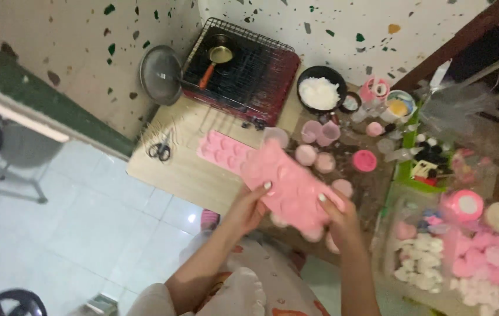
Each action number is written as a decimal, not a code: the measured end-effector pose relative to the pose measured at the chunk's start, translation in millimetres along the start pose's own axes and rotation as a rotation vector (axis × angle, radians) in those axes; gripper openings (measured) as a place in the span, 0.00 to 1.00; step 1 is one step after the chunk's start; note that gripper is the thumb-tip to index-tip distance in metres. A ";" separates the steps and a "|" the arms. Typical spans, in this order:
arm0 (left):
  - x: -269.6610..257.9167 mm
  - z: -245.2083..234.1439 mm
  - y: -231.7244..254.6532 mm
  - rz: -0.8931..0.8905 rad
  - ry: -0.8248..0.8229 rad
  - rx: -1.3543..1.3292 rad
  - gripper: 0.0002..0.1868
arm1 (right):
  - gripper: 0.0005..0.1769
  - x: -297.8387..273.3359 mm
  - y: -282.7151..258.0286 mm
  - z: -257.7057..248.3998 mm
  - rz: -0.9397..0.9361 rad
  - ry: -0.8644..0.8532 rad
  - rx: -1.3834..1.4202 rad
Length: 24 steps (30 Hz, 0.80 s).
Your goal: Preparing silicone molds, inserting wicks, and organizing wax components for candle making.
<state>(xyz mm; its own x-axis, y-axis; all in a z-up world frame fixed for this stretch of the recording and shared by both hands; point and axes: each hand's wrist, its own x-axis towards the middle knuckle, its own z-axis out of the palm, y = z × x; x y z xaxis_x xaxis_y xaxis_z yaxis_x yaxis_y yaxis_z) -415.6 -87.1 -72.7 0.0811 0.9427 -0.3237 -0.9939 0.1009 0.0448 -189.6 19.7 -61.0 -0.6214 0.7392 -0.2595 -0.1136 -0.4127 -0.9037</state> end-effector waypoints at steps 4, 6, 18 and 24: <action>18.6 -10.1 101.9 0.595 -0.011 1.049 0.10 | 0.18 59.7 65.7 57.5 0.061 0.336 -0.060; 23.5 -17.0 124.8 0.777 -0.084 1.546 0.04 | 0.17 64.9 115.7 60.5 0.122 0.376 0.111; -43.5 3.4 198.8 0.287 0.244 0.406 0.28 | 0.11 96.9 242.4 75.5 -0.010 0.621 -1.170; -66.2 3.5 203.5 0.212 0.327 0.347 0.19 | 0.09 122.3 243.4 84.6 0.101 0.717 -1.208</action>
<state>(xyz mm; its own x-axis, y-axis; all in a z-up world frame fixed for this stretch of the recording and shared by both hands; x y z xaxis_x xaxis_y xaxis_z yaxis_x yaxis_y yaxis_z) -623.0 -127.8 -38.8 -0.2020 0.8107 -0.5494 -0.8982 0.0702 0.4339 -358.8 -35.4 -283.9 -0.0211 0.9921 -0.1238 0.8608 -0.0449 -0.5069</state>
